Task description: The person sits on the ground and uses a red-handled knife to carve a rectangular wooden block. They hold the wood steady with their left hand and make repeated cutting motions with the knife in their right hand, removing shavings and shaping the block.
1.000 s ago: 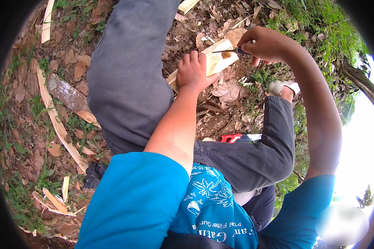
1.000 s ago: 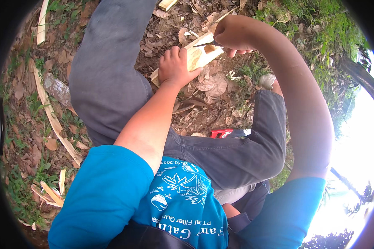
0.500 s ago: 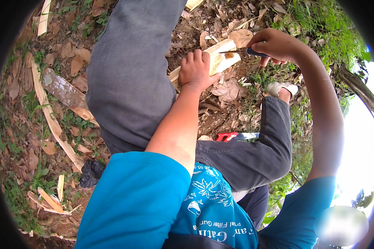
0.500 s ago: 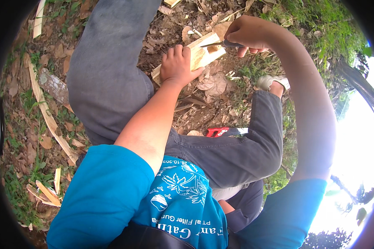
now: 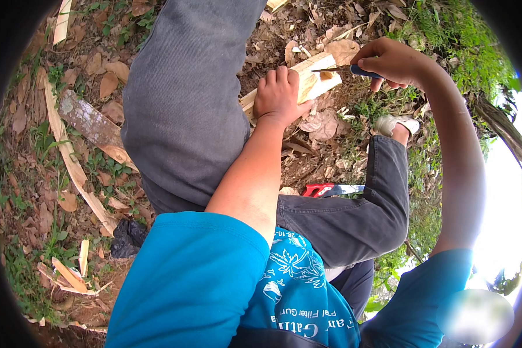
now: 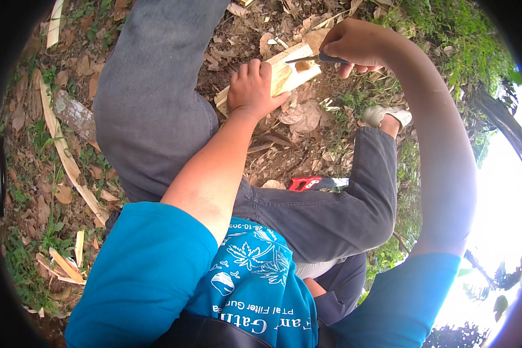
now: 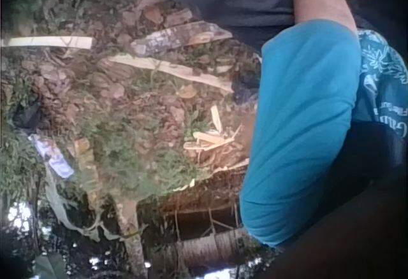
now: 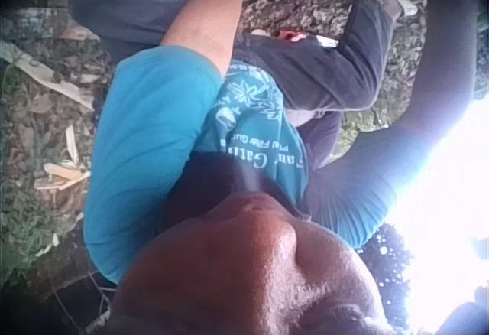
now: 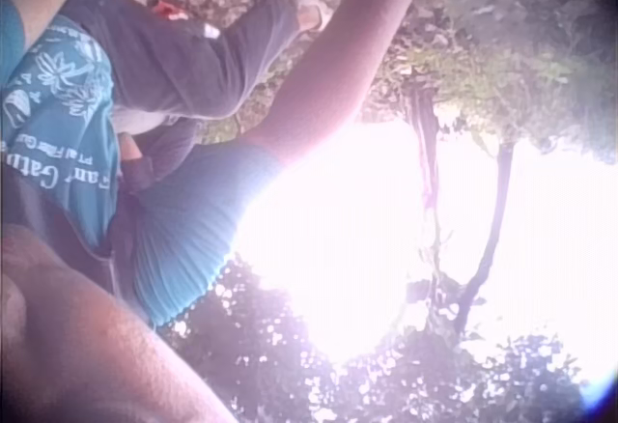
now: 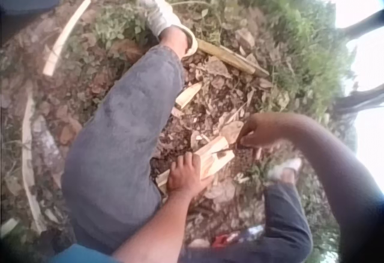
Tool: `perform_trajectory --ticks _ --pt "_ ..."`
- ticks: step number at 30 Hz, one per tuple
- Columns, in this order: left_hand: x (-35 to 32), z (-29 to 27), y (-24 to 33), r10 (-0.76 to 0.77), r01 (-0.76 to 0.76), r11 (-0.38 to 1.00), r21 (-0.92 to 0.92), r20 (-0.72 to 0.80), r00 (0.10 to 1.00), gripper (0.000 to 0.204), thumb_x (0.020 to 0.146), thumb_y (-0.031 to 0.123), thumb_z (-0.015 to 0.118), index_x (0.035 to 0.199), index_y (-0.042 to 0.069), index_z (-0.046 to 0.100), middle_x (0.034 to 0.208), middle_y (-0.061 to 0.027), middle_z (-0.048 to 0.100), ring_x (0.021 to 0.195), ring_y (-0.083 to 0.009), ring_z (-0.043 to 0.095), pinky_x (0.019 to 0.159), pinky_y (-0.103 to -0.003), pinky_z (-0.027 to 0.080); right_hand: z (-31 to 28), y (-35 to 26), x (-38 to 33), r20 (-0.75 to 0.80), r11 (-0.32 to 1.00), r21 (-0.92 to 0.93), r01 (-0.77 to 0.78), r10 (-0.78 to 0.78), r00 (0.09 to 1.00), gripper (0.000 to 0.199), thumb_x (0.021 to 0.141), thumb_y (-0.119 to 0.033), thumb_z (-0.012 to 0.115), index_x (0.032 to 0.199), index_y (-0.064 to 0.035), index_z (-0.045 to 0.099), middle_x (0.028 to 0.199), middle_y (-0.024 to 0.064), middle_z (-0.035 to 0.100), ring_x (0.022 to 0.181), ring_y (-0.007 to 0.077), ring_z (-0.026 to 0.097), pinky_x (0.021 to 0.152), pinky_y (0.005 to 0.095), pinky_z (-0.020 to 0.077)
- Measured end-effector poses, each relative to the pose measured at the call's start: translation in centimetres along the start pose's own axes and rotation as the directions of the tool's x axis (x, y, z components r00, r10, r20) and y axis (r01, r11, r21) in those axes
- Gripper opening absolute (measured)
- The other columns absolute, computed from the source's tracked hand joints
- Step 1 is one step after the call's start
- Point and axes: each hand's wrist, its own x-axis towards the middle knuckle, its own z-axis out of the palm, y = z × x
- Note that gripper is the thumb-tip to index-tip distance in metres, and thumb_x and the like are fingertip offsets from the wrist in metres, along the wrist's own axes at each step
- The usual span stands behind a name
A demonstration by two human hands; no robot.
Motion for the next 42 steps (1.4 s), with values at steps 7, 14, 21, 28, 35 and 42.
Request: perform_trajectory --ticks 7,14,21,28,35,42 --pt "0.0 0.1 0.0 -0.004 0.004 1.0 0.0 -0.004 1.0 0.074 0.075 0.066 0.075 0.115 0.007 0.056 0.112 -0.0066 0.05 0.103 -0.024 0.05 0.086 -0.039 0.044 0.2 0.2 0.1 0.021 0.998 0.058 0.01 -0.011 1.0 0.035 0.101 -0.023 0.055 0.13 -0.0076 0.067 0.075 0.0103 0.073 0.044 0.0083 0.052 0.041 0.0247 0.04" --pt "0.0 0.1 0.0 -0.009 0.009 1.0 -0.006 0.025 1.0 0.077 0.075 0.068 0.075 0.119 0.008 0.054 0.117 -0.0071 0.051 0.107 -0.0246 0.051 0.088 -0.04 0.044 -0.9 -0.8 1.2 0.019 1.0 0.019 -0.01 0.01 1.0 0.036 0.095 -0.022 0.057 0.125 -0.0067 0.07 0.073 0.0124 0.072 0.04 0.0077 0.047 0.036 0.0253 0.037" --pt "0.1 0.5 -0.2 -0.032 0.032 0.999 0.006 0.04 0.999 0.077 0.073 0.067 0.076 0.119 0.008 0.055 0.118 -0.0072 0.051 0.109 -0.0255 0.051 0.091 -0.04 0.044 4.7 -2.2 -0.9 -0.113 0.997 0.066 0.046 -0.039 0.993 0.034 0.092 -0.019 0.051 0.105 -0.0014 0.076 0.076 0.0132 0.074 0.047 0.0143 0.058 0.044 0.032 0.0463" --pt "0.4 0.5 0.4 -0.037 0.035 0.999 0.034 0.047 0.998 0.078 0.074 0.068 0.075 0.121 0.008 0.055 0.119 -0.0072 0.051 0.112 -0.026 0.051 0.093 -0.04 0.044 16.4 -1.8 -3.4 -0.629 0.991 0.037 0.129 -0.077 0.774 0.026 0.091 -0.014 0.054 0.104 0.0009 0.071 0.083 0.0279 0.07 0.081 0.0476 0.069 0.082 0.0565 0.0542" --pt "0.2 0.2 0.6 -0.041 0.038 0.997 0.067 0.041 0.998 0.08 0.074 0.07 0.073 0.124 0.01 0.056 0.119 -0.0069 0.052 0.113 -0.0252 0.051 0.095 -0.04 0.045 20.1 1.8 -3.7 -0.696 0.915 0.319 0.246 0.05 0.716 0.03 0.094 -0.019 0.06 0.12 -0.0074 0.071 0.089 0.0243 0.073 0.085 0.0427 0.071 0.083 0.0517 0.0553" --pt "0.1 0.1 0.5 -0.038 0.035 0.997 0.064 0.04 0.998 0.077 0.075 0.069 0.074 0.121 0.009 0.056 0.118 -0.0067 0.052 0.111 -0.0247 0.052 0.092 -0.039 0.046 10.9 3.0 -4.5 -0.539 0.994 -0.03 0.109 -0.108 0.836 0.029 0.091 -0.024 0.063 0.113 -0.0136 0.078 0.099 0.0154 0.076 0.093 0.0333 0.073 0.088 0.0448 0.0574"
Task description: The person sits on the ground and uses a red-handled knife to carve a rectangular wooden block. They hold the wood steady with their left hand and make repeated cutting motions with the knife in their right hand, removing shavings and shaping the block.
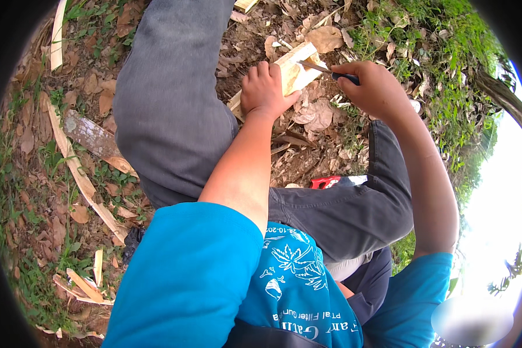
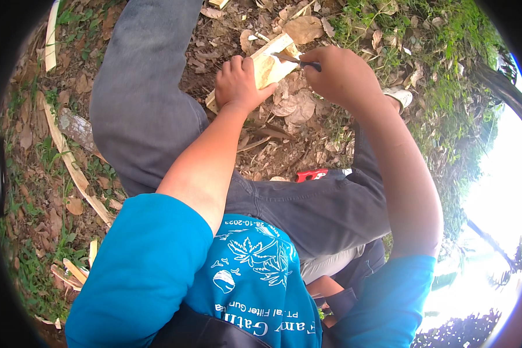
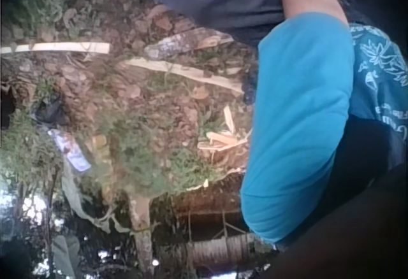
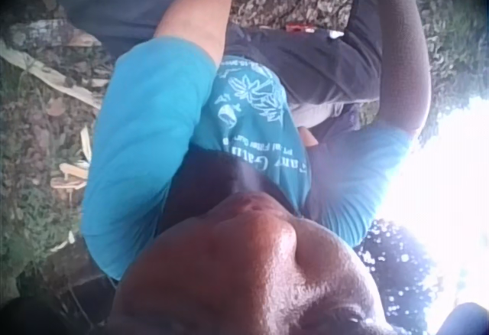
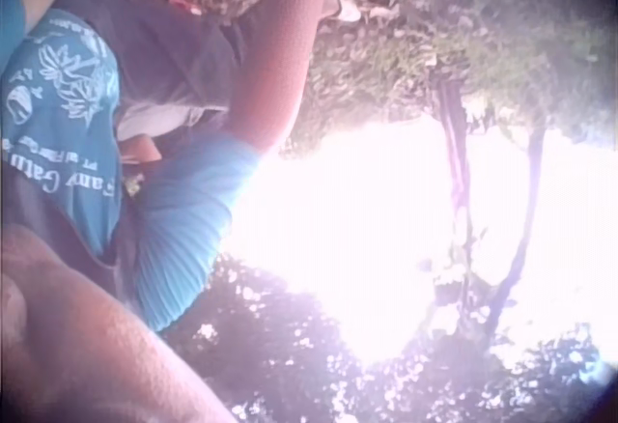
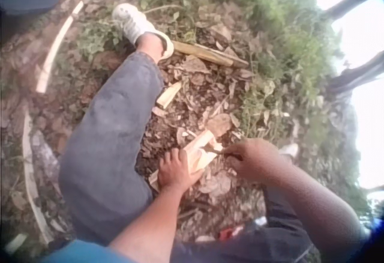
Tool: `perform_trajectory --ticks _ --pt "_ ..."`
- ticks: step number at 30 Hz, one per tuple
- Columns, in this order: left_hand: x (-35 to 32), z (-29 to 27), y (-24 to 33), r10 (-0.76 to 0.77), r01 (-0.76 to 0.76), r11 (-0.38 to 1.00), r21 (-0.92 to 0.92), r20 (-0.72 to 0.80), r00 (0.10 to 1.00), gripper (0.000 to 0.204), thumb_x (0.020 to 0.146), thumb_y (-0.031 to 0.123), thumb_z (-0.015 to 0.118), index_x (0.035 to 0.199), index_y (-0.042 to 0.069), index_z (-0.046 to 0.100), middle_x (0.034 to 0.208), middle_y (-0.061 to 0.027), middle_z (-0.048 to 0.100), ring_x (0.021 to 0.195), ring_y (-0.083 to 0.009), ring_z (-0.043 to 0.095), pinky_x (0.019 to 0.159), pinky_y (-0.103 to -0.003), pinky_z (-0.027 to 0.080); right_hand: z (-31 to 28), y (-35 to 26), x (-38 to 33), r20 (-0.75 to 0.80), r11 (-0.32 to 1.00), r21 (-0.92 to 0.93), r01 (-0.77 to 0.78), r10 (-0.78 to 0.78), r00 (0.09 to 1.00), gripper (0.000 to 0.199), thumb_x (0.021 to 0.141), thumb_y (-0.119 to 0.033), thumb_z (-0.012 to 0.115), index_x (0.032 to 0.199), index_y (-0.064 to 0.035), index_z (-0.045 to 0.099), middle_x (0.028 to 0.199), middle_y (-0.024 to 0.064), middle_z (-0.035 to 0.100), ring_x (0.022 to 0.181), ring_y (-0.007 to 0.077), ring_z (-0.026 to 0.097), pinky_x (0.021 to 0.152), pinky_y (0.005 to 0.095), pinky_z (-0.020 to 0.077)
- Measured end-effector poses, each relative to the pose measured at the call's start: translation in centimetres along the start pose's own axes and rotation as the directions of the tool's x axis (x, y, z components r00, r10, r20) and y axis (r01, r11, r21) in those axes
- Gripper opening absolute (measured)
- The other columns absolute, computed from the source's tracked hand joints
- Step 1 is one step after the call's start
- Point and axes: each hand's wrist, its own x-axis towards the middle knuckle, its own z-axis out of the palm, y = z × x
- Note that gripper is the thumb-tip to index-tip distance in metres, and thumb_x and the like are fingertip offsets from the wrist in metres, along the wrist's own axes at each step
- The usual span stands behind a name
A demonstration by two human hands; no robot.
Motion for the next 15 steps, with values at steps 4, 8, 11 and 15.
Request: perform_trajectory --ticks 4,8,11,15 --pt "-0.2 -0.3 -0.1 0.003 -0.003 1.0 -0.008 -0.005 1.0 0.077 0.074 0.069 0.074 0.12 0.009 0.057 0.117 -0.0062 0.053 0.11 -0.0248 0.053 0.09 -0.039 0.046 -1.0 -0.9 0.8 0.034 0.993 -0.085 0.079 -0.076 0.997 0.031 0.09 -0.022 0.066 0.116 -0.013 0.077 0.1 0.0169 0.076 0.091 0.0348 0.073 0.086 0.0448 0.0567" --pt "-0.3 -0.2 0.0 0.011 -0.011 1.0 -0.017 -0.005 1.0 0.078 0.074 0.07 0.074 0.12 0.009 0.057 0.117 -0.0062 0.053 0.11 -0.0249 0.053 0.09 -0.039 0.046 -0.2 -0.9 1.0 -0.001 0.989 -0.1 0.113 -0.113 0.994 0.027 0.088 -0.019 0.064 0.109 -0.0095 0.078 0.097 0.0175 0.075 0.088 0.0353 0.073 0.085 0.0453 0.0572" --pt "-0.3 0.0 0.2 0.012 -0.012 1.0 0.019 -0.038 0.999 0.08 0.073 0.071 0.074 0.12 0.009 0.057 0.117 -0.0064 0.053 0.11 -0.025 0.053 0.092 -0.039 0.046 0.7 -1.5 0.8 -0.083 0.988 -0.117 0.102 -0.112 0.99 0.022 0.085 -0.016 0.063 0.099 -0.0082 0.079 0.095 0.0186 0.074 0.088 0.0357 0.073 0.084 0.0461 0.0584" --pt "-0.2 0.1 0.2 -0.007 0.007 1.0 0.018 -0.02 1.0 0.082 0.072 0.071 0.075 0.121 0.008 0.057 0.12 -0.0074 0.053 0.113 -0.0254 0.053 0.095 -0.039 0.046 2.7 -1.6 1.6 -0.16 0.989 -0.15 0.011 -0.036 0.987 0.023 0.085 -0.016 0.061 0.095 -0.0071 0.079 0.09 0.0167 0.075 0.086 0.0363 0.072 0.085 0.0458 0.0573"
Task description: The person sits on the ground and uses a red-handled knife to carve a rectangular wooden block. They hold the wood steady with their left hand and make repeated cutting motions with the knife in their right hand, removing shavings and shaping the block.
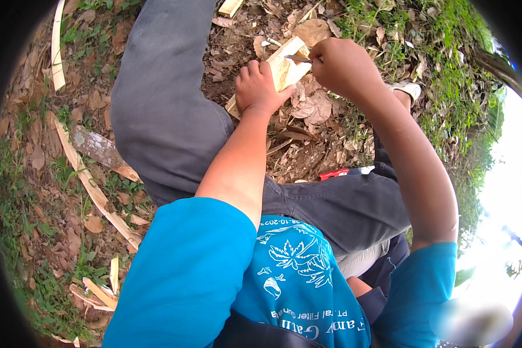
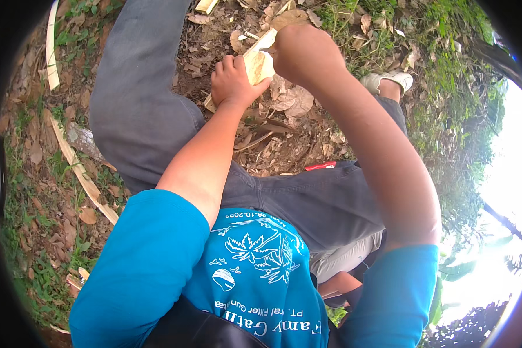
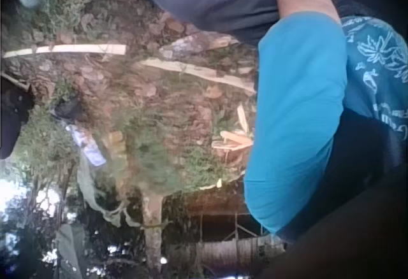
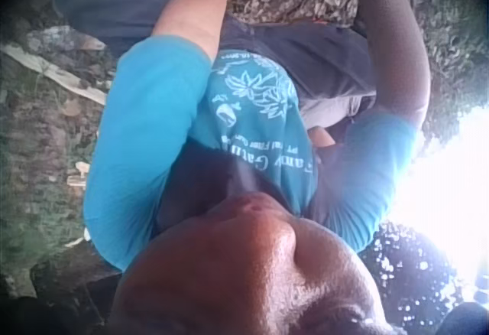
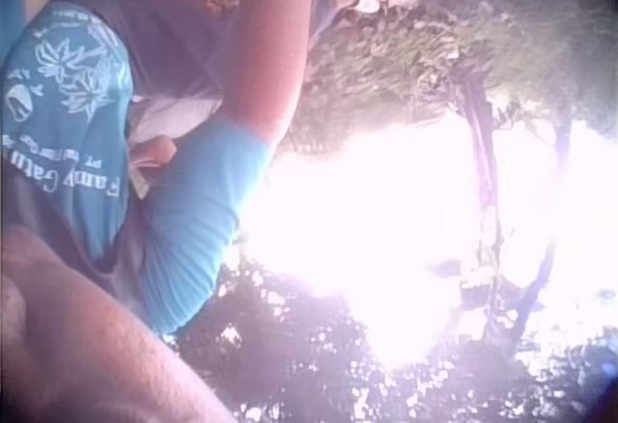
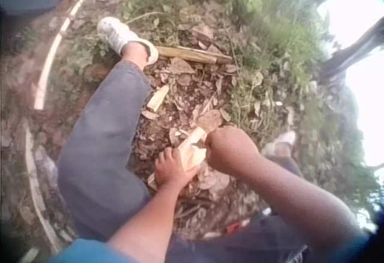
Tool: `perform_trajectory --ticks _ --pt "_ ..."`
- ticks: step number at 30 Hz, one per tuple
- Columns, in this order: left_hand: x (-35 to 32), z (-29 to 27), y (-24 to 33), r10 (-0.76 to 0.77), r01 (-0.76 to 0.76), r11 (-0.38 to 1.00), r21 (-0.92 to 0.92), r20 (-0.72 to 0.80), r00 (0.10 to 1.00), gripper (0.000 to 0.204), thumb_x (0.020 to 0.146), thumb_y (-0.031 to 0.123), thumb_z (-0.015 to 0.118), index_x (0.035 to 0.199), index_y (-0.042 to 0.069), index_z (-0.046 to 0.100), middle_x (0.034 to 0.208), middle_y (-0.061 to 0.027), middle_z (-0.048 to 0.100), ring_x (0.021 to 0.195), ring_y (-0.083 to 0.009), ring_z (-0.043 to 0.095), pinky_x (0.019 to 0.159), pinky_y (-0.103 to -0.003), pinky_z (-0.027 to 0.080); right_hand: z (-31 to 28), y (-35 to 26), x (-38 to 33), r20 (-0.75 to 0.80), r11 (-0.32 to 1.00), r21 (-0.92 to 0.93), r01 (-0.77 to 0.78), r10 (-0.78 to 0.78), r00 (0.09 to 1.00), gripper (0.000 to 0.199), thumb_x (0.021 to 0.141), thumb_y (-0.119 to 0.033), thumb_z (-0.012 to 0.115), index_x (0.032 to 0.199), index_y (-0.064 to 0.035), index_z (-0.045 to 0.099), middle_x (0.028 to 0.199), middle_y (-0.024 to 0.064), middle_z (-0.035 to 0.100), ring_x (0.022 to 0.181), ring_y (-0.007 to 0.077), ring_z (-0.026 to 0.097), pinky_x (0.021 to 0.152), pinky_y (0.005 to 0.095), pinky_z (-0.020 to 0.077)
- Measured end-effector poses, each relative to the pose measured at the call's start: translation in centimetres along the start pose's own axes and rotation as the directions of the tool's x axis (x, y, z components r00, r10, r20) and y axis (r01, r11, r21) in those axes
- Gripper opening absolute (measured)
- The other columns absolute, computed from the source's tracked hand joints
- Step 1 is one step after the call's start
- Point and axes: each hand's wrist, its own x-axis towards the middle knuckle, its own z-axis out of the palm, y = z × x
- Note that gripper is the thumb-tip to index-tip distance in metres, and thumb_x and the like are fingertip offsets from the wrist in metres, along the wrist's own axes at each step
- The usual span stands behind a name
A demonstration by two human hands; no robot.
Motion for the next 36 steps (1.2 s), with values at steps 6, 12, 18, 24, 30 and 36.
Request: perform_trajectory --ticks 6,12,18,24,30,36 --pt "0.4 0.1 -0.1 -0.001 0.0 1.0 -0.019 -0.028 1.0 0.084 0.069 0.069 0.078 0.12 0.006 0.058 0.12 -0.0103 0.055 0.113 -0.0282 0.056 0.097 -0.042 0.047 3.5 -1.5 -2.7 -0.086 0.955 0.253 -0.156 0.183 0.979 0.023 0.085 -0.015 0.062 0.096 -0.0089 0.08 0.09 0.0188 0.075 0.085 0.037 0.073 0.084 0.0461 0.0587" --pt "0.9 -0.4 0.0 -0.03 0.029 0.997 -0.068 -0.013 0.999 0.087 0.068 0.07 0.08 0.119 0.005 0.054 0.123 -0.0142 0.055 0.117 -0.0326 0.055 0.098 -0.045 0.048 9.6 -1.9 -6.6 -0.215 0.692 0.706 -0.149 0.41 0.886 0.024 0.092 -0.018 0.062 0.105 -0.0071 0.078 0.095 0.0197 0.075 0.085 0.0394 0.073 0.085 0.0444 0.058" --pt "-0.4 -2.1 0.6 -0.12 0.131 0.991 -0.025 0.264 0.957 0.112 0.063 0.073 0.083 0.144 0.006 0.046 0.145 -0.0203 0.046 0.139 -0.0359 0.046 0.106 -0.049 0.048 12.4 0.6 -10.1 0.17 -0.287 0.958 0.024 0.631 0.757 0.033 0.107 -0.019 0.052 0.135 -0.0048 0.062 0.112 0.0078 0.071 0.071 0.0133 0.073 0.047 0.0201 0.0489" --pt "1.5 0.6 -2.3 -0.097 0.156 0.982 -0.11 0.414 0.905 0.093 0.065 0.06 0.087 0.135 0.006 0.056 0.129 -0.0157 0.066 0.121 -0.0315 0.063 0.101 -0.044 0.053 6.8 5.3 -18.3 0.102 -0.523 0.767 0.373 0.672 0.733 0.037 0.104 -0.018 0.057 0.139 -0.0047 0.056 0.117 0.0084 0.07 0.078 0.0122 0.07 0.051 0.0201 0.0492" --pt "-1.4 0.7 -0.8 0.075 -0.061 0.997 -0.054 0.307 0.949 0.107 0.072 0.046 0.085 0.157 0.006 0.032 0.129 -0.0221 0.063 0.119 -0.0361 0.064 0.1 -0.044 0.053 3.4 9.7 -35.1 -0.216 -0.14 0.629 0.765 0.914 0.344 0.039 0.106 -0.019 0.055 0.14 0.0004 0.055 0.118 0.0177 0.069 0.067 0.008 0.063 0.048 0.0181 0.0441" --pt "-3.7 0.1 1.3 0.06 -0.085 0.994 0.068 0.308 0.95 0.119 0.07 0.044 0.089 0.161 0.007 0.022 0.141 -0.027 0.046 0.124 -0.0401 0.058 0.103 -0.045 0.05 15.2 11.4 -42.1 0.105 -0.271 0.675 0.686 0.956 0.274 0.042 0.108 -0.03 0.053 0.14 -0.0032 0.056 0.077 -0.0021 0.054 0.056 0.004 0.047 0.045 0.02 0.0361"
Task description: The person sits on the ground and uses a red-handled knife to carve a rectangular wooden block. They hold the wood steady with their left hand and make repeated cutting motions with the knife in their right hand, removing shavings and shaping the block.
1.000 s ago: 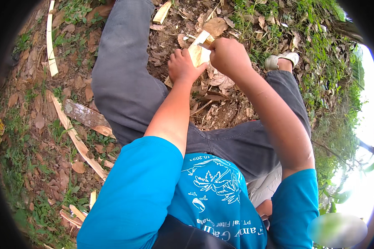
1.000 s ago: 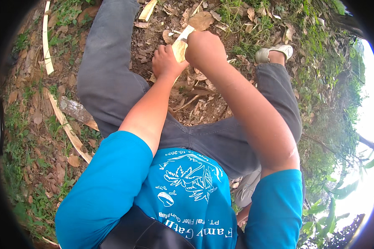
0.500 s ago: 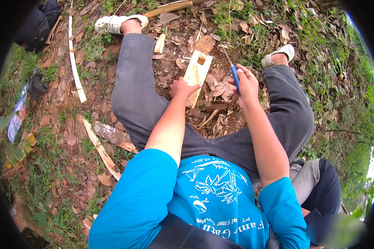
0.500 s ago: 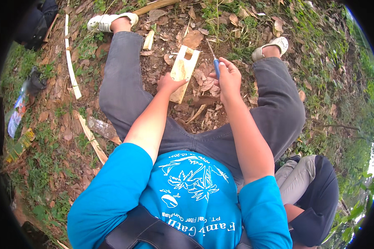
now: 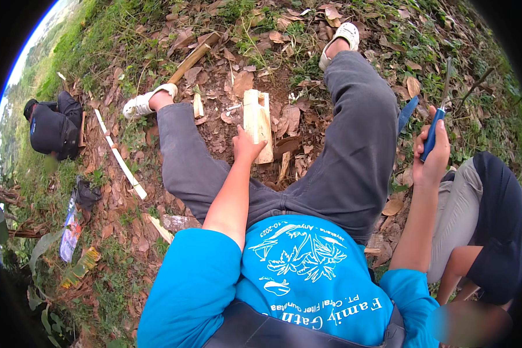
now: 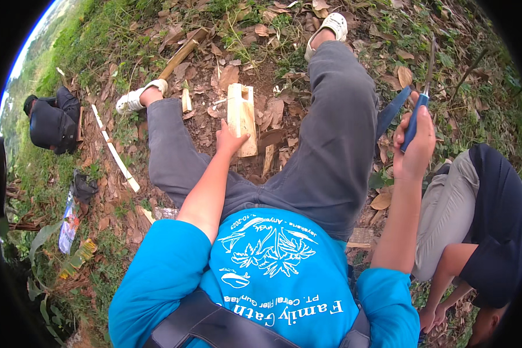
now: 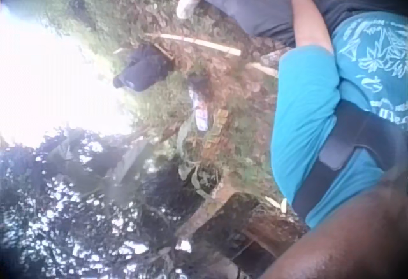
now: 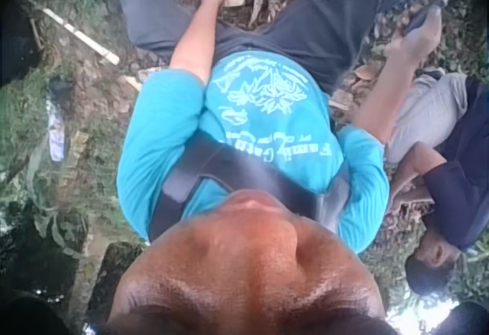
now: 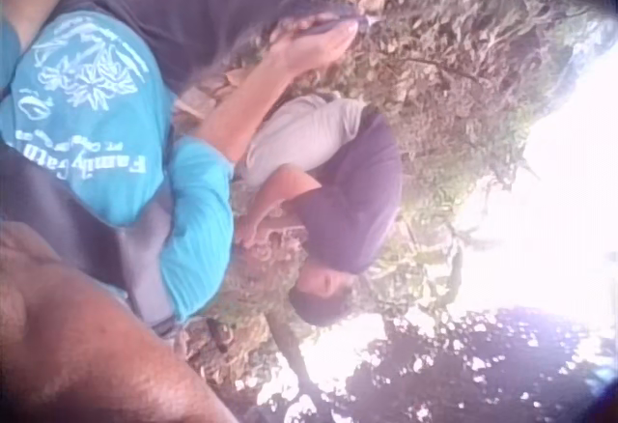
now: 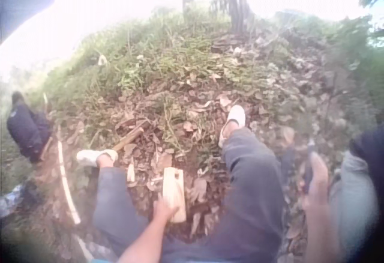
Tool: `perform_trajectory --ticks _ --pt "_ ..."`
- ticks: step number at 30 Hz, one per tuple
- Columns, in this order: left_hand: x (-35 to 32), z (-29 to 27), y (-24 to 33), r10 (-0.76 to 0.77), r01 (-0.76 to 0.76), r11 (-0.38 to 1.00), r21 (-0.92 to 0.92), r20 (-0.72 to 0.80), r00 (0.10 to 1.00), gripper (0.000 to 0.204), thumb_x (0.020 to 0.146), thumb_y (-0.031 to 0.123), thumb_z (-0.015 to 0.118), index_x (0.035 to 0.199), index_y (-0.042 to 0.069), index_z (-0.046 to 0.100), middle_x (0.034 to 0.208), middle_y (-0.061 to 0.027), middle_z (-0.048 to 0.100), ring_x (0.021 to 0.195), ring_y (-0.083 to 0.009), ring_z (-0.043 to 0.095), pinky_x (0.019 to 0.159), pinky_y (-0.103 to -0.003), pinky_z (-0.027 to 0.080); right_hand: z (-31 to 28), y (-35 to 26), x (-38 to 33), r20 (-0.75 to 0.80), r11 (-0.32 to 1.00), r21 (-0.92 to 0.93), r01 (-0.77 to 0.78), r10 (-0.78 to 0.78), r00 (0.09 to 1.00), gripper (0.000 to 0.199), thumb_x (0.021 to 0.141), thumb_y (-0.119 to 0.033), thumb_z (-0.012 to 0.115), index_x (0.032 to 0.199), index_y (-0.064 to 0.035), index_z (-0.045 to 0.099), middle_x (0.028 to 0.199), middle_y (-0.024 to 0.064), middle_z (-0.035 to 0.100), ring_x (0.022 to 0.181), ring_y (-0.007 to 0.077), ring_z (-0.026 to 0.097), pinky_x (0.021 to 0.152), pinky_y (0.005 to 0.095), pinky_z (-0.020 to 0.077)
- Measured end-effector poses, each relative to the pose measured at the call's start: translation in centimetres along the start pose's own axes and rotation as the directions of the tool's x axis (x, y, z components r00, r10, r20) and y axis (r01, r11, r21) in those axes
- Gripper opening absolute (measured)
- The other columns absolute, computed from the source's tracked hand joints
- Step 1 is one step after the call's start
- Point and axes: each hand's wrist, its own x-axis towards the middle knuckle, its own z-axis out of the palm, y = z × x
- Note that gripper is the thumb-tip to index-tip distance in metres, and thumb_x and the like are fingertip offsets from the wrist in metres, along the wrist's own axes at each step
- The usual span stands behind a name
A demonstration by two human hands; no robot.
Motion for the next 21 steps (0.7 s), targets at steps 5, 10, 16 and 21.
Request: perform_trajectory --ticks 5,10,16,21 --pt "-0.1 1.3 1.1 0.031 -0.036 0.996 0.085 0.06 0.998 0.097 0.063 0.051 0.092 0.138 0.004 0.052 0.129 -0.0226 0.064 0.119 -0.0376 0.064 0.099 -0.045 0.054 -11.9 13.9 -0.2 -0.181 0.864 -0.449 -0.225 0.159 0.971 0.035 0.1 -0.023 0.064 0.128 -0.0022 0.063 0.081 -0.0025 0.059 0.066 0.006 0.053 0.059 0.024 0.0442" --pt "-0.2 -0.3 1.1 -0.031 0.018 0.989 0.148 0.09 0.995 0.061 0.065 0.049 0.089 0.104 0.004 0.073 0.112 -0.0163 0.075 0.11 -0.0354 0.071 0.095 -0.045 0.056 -16.9 25.0 -5.5 -0.283 0.638 -0.745 -0.193 -0.041 0.958 0.052 0.091 -0.017 0.066 0.142 -0.0052 0.057 0.125 0.0237 0.067 0.116 0.0378 0.066 0.1 0.0424 0.05" --pt "-2.1 -1.2 -0.4 -0.247 0.357 0.814 -0.458 0.283 0.927 0.048 0.081 0.031 0.08 0.114 -0.001 0.068 0.094 -0.0102 0.073 0.091 -0.0275 0.072 0.082 -0.046 0.055 -16.3 27.4 -8.2 -0.389 0.338 -0.88 -0.335 -0.108 0.915 0.057 0.086 -0.02 0.073 0.141 -0.0184 0.059 0.135 0.0054 0.055 0.129 0.0309 0.048 0.106 0.0524 0.0391" --pt "-2.2 -2.0 1.4 -0.093 0.295 0.501 -0.814 0.288 0.953 0.074 0.085 0.031 0.076 0.144 0.0 0.045 0.14 -0.0176 0.056 0.125 -0.0365 0.059 0.105 -0.057 0.046 -15.2 28.0 -6.0 0.018 0.448 -0.894 -0.011 0.061 0.998 0.057 0.085 -0.024 0.077 0.139 -0.0177 0.059 0.131 0.0073 0.057 0.126 0.0313 0.051 0.105 0.0501 0.0397"
